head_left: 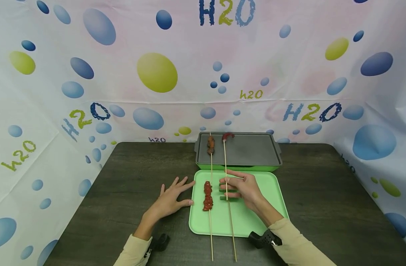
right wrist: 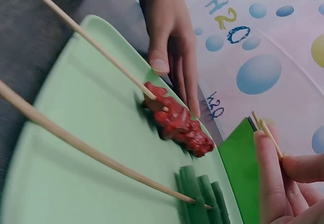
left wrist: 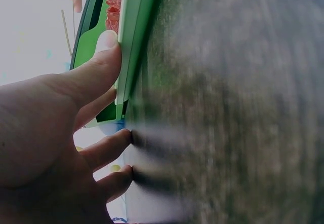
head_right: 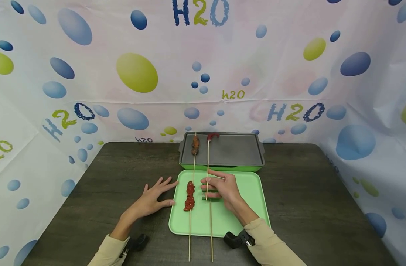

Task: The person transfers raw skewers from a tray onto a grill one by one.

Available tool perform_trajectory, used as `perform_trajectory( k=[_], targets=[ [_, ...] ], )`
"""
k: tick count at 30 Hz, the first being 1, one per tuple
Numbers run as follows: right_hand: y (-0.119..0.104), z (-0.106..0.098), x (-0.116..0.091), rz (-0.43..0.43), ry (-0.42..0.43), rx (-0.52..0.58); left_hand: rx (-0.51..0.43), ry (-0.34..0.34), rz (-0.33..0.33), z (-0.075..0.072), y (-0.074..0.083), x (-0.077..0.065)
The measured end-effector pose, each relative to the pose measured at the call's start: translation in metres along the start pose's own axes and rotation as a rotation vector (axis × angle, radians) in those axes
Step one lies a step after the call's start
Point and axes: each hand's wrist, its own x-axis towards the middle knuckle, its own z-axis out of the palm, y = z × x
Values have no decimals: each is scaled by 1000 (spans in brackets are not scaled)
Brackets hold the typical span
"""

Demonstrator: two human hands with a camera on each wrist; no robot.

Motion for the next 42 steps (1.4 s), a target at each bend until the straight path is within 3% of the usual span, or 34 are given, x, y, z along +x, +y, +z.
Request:
perform_trajectory(
  k=[17, 35, 42],
  targets=[
    [-9, 1, 13, 41, -18, 2, -9, 4, 10, 0, 0, 0],
    [-5, -6, 13, 43, -43, 23, 5, 4, 10, -1, -1, 1],
    [-3, -12, 8, 19, -88, -24, 0, -2, 8, 0, -1, 1]
  ],
)
